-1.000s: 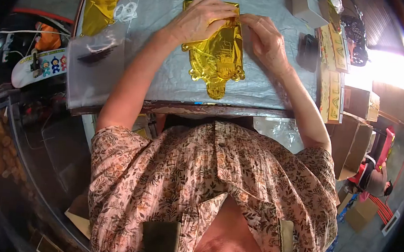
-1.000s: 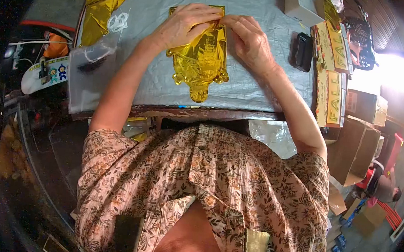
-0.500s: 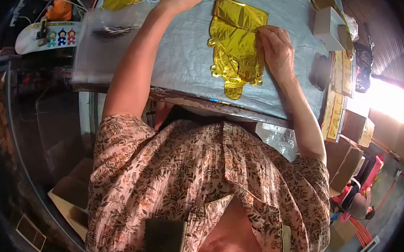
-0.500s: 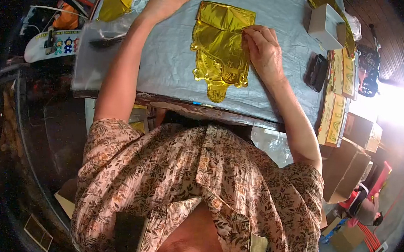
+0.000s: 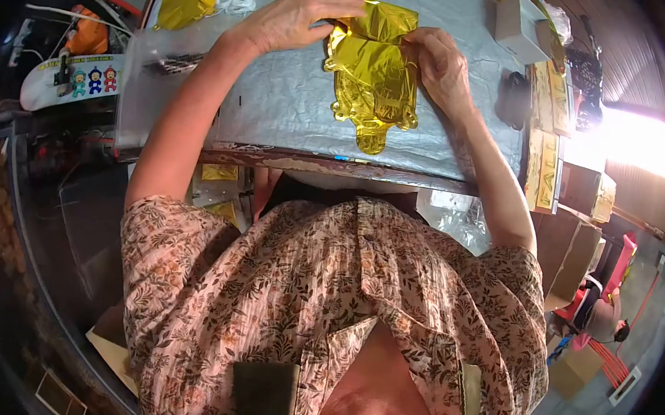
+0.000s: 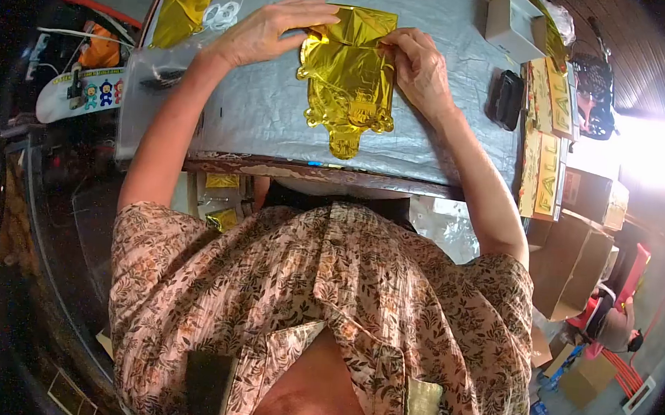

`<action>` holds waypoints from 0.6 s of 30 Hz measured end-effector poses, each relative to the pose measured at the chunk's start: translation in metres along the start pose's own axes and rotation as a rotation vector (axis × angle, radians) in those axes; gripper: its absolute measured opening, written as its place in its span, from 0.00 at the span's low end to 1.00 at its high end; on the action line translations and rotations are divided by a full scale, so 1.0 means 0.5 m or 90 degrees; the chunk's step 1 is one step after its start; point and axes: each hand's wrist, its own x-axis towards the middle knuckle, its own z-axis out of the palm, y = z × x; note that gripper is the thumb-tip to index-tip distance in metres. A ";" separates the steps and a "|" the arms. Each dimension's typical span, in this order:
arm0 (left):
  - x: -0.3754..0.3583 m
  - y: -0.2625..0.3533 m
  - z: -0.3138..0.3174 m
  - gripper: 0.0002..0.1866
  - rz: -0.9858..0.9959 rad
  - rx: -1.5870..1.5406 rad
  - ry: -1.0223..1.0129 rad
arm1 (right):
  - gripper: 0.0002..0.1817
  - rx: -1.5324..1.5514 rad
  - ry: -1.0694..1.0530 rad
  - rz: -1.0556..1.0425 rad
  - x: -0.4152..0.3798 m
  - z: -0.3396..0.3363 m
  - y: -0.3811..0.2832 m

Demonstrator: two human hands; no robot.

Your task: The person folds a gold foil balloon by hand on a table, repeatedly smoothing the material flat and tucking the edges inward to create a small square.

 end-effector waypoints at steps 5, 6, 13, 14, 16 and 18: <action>0.023 0.004 0.005 0.31 0.043 0.037 -0.034 | 0.18 0.089 -0.035 0.074 0.003 -0.007 0.017; 0.026 0.008 0.008 0.30 0.031 0.020 -0.036 | 0.20 0.144 -0.058 0.066 0.004 -0.008 0.034; 0.034 -0.024 0.035 0.16 -0.268 -0.301 -0.024 | 0.31 0.140 -0.073 0.030 0.049 -0.055 0.051; 0.037 -0.035 0.039 0.16 -0.267 -0.298 -0.025 | 0.31 0.140 -0.071 0.030 0.057 -0.050 0.065; 0.042 -0.051 0.040 0.17 -0.295 -0.354 0.015 | 0.25 0.233 -0.086 0.025 0.072 -0.039 0.091; 0.054 -0.049 0.024 0.18 -0.301 -0.371 0.033 | 0.20 0.204 -0.113 0.079 0.091 -0.071 0.045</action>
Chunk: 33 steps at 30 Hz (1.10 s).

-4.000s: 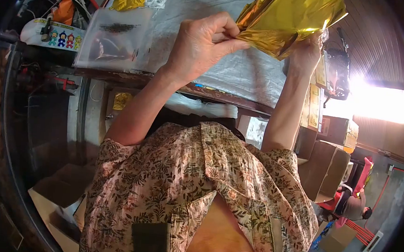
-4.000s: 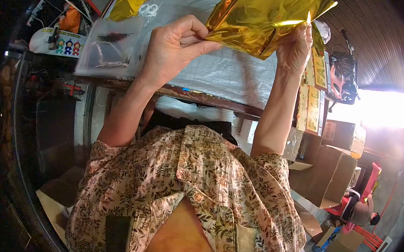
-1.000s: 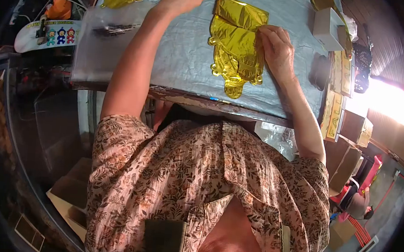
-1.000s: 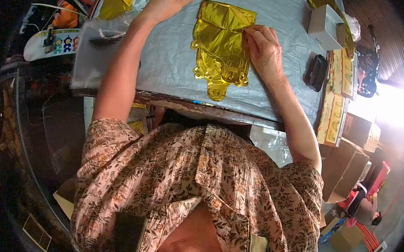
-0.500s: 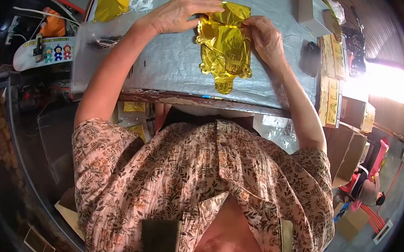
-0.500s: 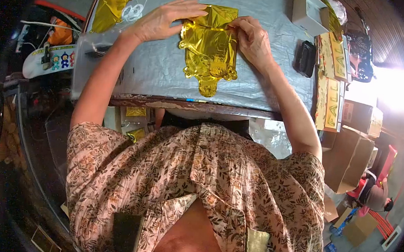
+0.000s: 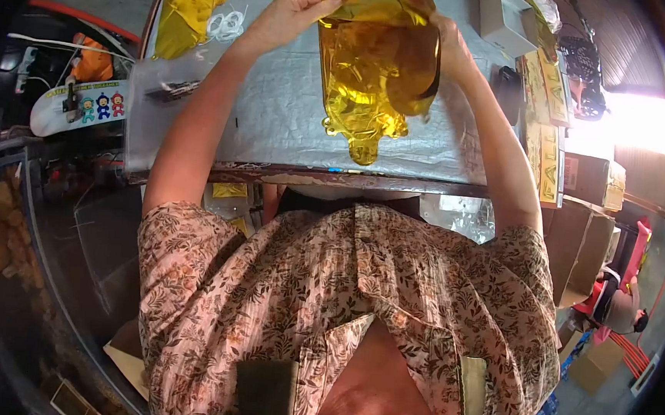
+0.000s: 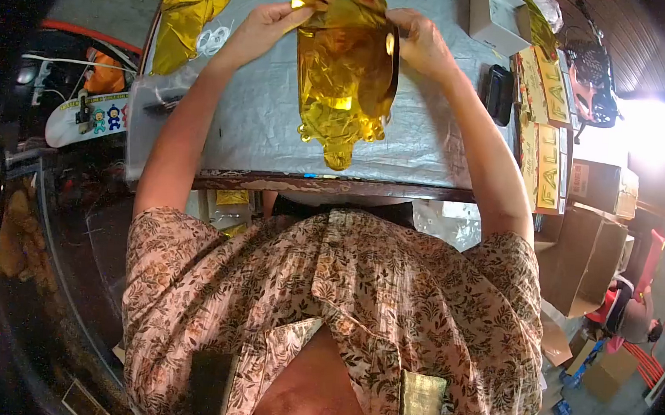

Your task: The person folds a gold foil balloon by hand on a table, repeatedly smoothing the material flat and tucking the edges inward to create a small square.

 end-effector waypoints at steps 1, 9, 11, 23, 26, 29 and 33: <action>0.006 0.004 -0.007 0.20 -0.001 -0.023 0.015 | 0.15 -0.027 -0.017 0.060 0.006 -0.007 -0.020; 0.026 -0.042 -0.004 0.20 -0.075 -0.022 0.227 | 0.14 0.110 0.121 0.110 0.073 0.050 0.081; 0.004 -0.028 0.008 0.20 -0.038 0.070 0.331 | 0.13 0.076 0.101 0.202 0.086 0.049 0.094; -0.130 0.086 0.136 0.17 0.179 0.349 0.137 | 0.24 -0.274 0.120 0.334 0.077 0.055 -0.011; -0.116 0.076 0.128 0.14 0.177 0.272 0.134 | 0.27 -0.384 0.274 0.068 0.045 0.105 0.001; -0.091 0.072 0.091 0.13 0.177 0.281 0.166 | 0.27 -0.299 0.229 0.016 0.031 0.146 -0.003; -0.043 0.028 0.086 0.09 0.201 0.302 0.219 | 0.26 -0.270 0.186 0.029 0.027 0.177 0.011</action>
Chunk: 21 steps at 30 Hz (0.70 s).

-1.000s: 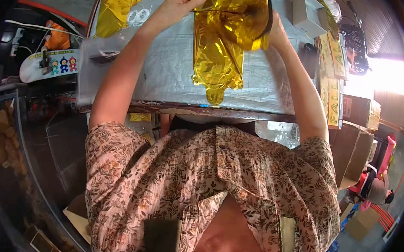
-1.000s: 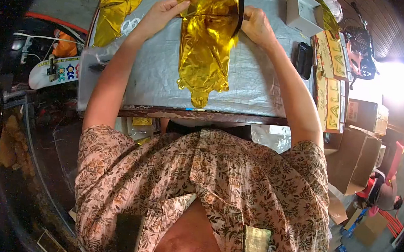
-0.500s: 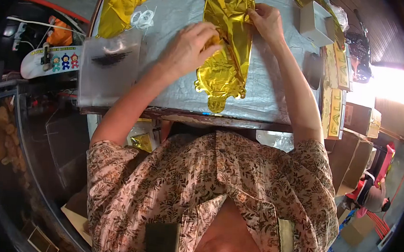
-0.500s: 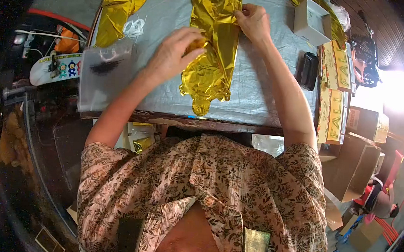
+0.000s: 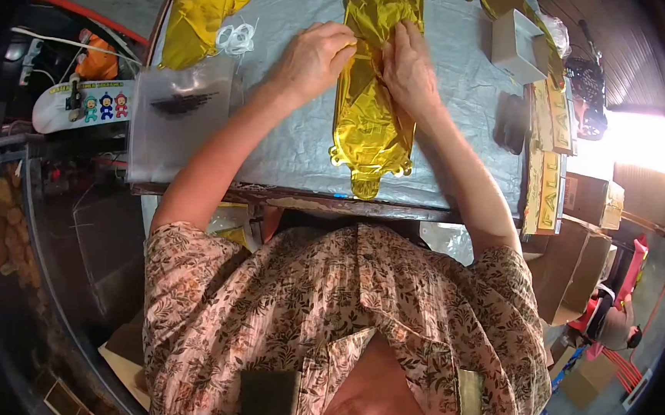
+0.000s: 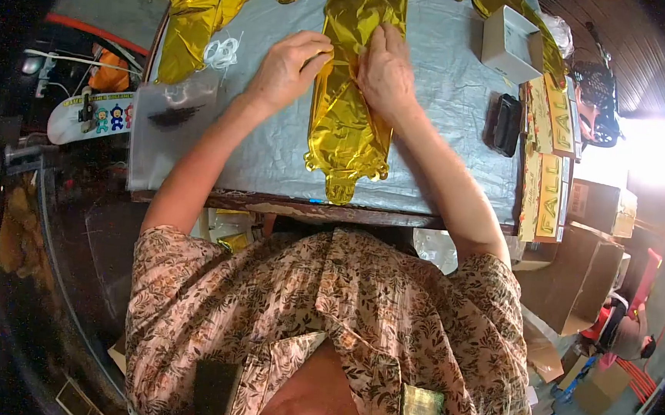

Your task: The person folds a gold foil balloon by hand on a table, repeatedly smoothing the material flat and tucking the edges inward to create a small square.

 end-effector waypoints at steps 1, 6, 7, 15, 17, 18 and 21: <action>0.007 -0.004 0.002 0.09 0.003 0.001 0.002 | 0.26 -0.001 0.003 -0.002 -0.001 0.004 -0.001; 0.030 -0.004 0.011 0.10 0.011 0.038 -0.040 | 0.27 -0.055 0.029 -0.035 -0.011 0.012 0.002; 0.028 -0.007 0.017 0.10 0.016 0.032 -0.045 | 0.27 -0.059 0.031 -0.026 -0.013 0.009 -0.004; 0.010 0.006 0.029 0.12 0.031 0.063 0.002 | 0.27 -0.156 0.026 -0.056 -0.014 0.023 -0.019; 0.011 0.011 0.028 0.12 0.029 0.062 0.005 | 0.26 -0.124 0.035 -0.043 -0.012 0.024 -0.015; 0.010 0.012 0.027 0.12 0.027 0.063 0.007 | 0.25 -0.096 0.036 -0.039 -0.012 0.022 -0.013; 0.008 0.006 0.030 0.12 0.033 0.072 0.010 | 0.23 -0.056 0.035 -0.050 -0.009 0.018 -0.013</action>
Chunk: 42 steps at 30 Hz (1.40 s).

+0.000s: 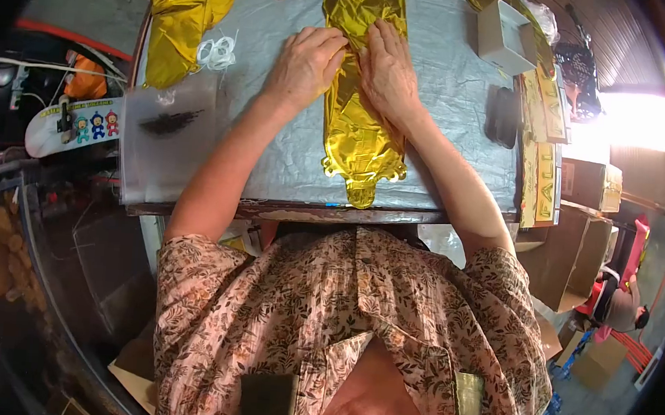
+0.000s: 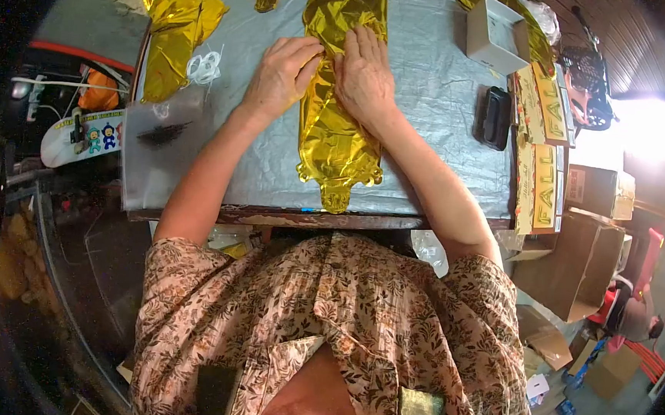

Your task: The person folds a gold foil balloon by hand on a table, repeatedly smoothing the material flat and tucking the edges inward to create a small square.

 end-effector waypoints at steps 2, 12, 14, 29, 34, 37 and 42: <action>0.000 0.002 -0.004 0.12 -0.007 0.000 -0.001 | 0.22 0.007 0.000 -0.009 0.000 0.001 -0.002; 0.000 0.002 -0.003 0.13 -0.026 0.010 -0.014 | 0.27 0.015 -0.011 -0.018 0.005 -0.004 0.000; 0.000 0.002 -0.007 0.13 -0.029 0.015 -0.016 | 0.31 0.019 -0.019 -0.025 0.008 -0.021 -0.009; -0.003 0.004 0.005 0.14 0.027 -0.006 -0.048 | 0.25 0.008 -0.009 0.078 0.011 -0.015 0.009; -0.006 0.008 0.003 0.14 0.021 -0.002 -0.075 | 0.15 -0.034 0.022 0.103 0.026 -0.012 0.022; -0.008 0.008 0.001 0.15 0.018 -0.006 -0.088 | 0.14 -0.007 0.001 0.164 0.033 -0.034 0.033; -0.008 0.006 0.001 0.14 0.016 -0.022 -0.085 | 0.15 0.268 0.133 0.282 0.038 -0.091 0.035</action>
